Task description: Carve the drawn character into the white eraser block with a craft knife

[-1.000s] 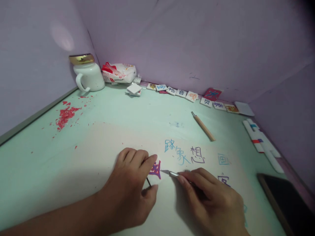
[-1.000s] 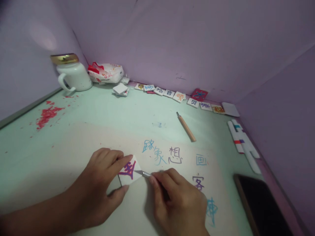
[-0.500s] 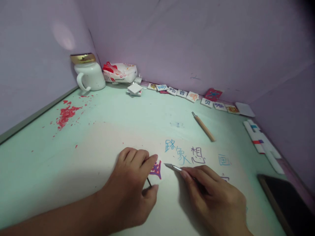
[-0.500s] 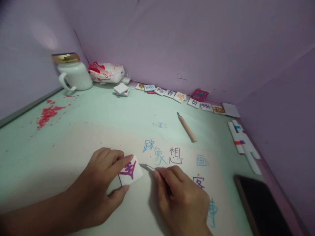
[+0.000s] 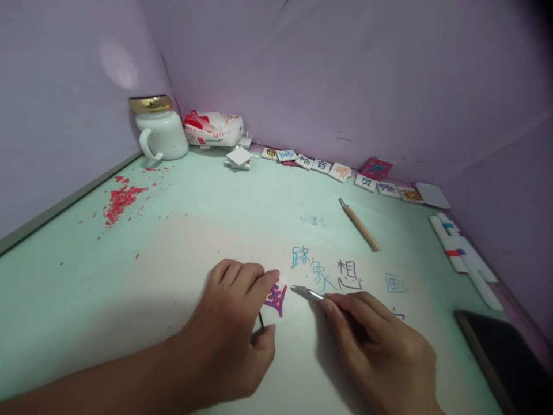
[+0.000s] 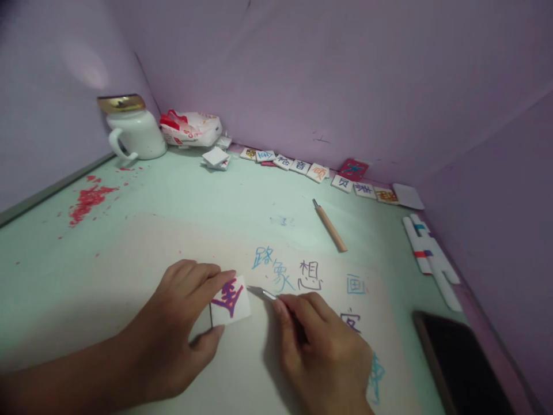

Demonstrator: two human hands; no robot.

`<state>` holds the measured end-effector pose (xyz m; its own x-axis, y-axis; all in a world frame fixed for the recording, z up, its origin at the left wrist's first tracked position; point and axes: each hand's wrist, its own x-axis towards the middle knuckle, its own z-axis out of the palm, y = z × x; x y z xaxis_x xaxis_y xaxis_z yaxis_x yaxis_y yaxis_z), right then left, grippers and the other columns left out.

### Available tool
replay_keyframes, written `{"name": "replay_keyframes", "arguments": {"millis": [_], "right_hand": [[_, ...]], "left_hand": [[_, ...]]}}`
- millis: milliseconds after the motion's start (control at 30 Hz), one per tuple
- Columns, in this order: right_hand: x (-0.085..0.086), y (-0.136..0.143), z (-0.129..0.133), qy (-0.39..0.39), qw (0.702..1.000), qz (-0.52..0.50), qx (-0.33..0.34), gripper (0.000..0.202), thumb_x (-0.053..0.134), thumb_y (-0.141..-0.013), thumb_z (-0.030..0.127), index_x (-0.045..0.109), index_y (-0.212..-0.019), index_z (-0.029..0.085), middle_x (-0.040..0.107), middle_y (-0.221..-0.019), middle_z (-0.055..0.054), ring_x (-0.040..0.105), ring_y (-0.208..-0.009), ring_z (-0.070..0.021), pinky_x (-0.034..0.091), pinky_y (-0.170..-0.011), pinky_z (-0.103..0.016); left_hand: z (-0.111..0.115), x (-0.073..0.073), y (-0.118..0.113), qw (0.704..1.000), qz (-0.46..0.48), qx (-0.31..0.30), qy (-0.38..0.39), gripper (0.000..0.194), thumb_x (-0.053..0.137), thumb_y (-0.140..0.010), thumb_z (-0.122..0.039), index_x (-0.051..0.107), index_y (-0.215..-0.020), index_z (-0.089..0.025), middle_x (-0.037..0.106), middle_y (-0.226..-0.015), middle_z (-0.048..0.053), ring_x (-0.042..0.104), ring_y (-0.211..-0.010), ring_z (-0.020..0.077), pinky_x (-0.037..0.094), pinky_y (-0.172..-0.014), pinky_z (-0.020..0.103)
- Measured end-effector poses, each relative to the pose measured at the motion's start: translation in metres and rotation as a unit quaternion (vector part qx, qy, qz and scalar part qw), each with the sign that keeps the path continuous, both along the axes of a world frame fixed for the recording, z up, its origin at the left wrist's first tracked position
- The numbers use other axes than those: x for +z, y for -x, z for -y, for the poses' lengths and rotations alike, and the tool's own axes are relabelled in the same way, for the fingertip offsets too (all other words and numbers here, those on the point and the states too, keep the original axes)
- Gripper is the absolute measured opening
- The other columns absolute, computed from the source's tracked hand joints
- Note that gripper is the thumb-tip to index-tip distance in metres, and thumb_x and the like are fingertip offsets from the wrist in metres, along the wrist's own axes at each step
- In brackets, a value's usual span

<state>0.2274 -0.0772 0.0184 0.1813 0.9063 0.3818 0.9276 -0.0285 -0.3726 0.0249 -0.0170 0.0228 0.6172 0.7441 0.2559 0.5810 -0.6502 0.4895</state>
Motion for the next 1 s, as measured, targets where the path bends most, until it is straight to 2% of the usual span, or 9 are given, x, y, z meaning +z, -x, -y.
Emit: {"name": "replay_keyframes", "arguments": {"millis": [233, 467, 700, 1000], "right_hand": [[-0.0017, -0.0006, 0.0001, 0.015, 1.0, -0.013, 0.008, 0.03, 0.052, -0.093, 0.042, 0.075, -0.083, 0.026, 0.073, -0.074, 0.001, 0.065, -0.051, -0.0139, 0.041, -0.045, -0.026], [0.0, 0.0018, 0.0029, 0.004, 0.999, -0.031, 0.033, 0.027, 0.054, -0.092, 0.04, 0.075, -0.083, 0.026, 0.072, -0.071, 0.003, 0.064, -0.051, -0.0109, 0.041, -0.044, -0.023], [0.0025, 0.0036, 0.0037, 0.009, 1.0, -0.007, 0.014, 0.032, 0.051, -0.092, 0.042, 0.076, -0.08, 0.025, 0.072, -0.069, 0.002, 0.064, -0.048, -0.0113, 0.04, -0.043, -0.024], [-0.0015, -0.0019, 0.0017, 0.025, 0.999, -0.004, 0.026, 0.036, 0.048, -0.094, 0.049, 0.075, -0.082, 0.027, 0.073, -0.073, 0.003, 0.066, -0.054, -0.013, 0.04, -0.046, -0.024]], "left_hand": [[-0.0015, -0.0027, 0.0061, 0.999, 0.041, -0.012, -0.005, 0.064, 0.043, -0.069, -0.004, 0.041, -0.132, -0.015, 0.052, -0.124, 0.012, 0.048, -0.111, 0.0266, 0.037, -0.097, 0.048], [0.0007, -0.0021, 0.003, 1.0, -0.009, -0.007, -0.004, 0.049, 0.059, -0.078, -0.018, 0.048, -0.126, -0.017, 0.053, -0.124, 0.011, 0.048, -0.109, 0.03, 0.037, -0.095, 0.052], [0.0002, -0.005, 0.0017, 1.0, -0.002, 0.007, -0.002, 0.041, 0.06, -0.079, -0.019, 0.053, -0.12, -0.017, 0.054, -0.111, 0.011, 0.048, -0.101, 0.0288, 0.039, -0.089, 0.051], [-0.0006, -0.0036, 0.0025, 1.0, -0.001, 0.005, -0.011, 0.043, 0.064, -0.077, -0.019, 0.053, -0.118, -0.018, 0.054, -0.11, 0.01, 0.05, -0.099, 0.0285, 0.039, -0.087, 0.048]]}}
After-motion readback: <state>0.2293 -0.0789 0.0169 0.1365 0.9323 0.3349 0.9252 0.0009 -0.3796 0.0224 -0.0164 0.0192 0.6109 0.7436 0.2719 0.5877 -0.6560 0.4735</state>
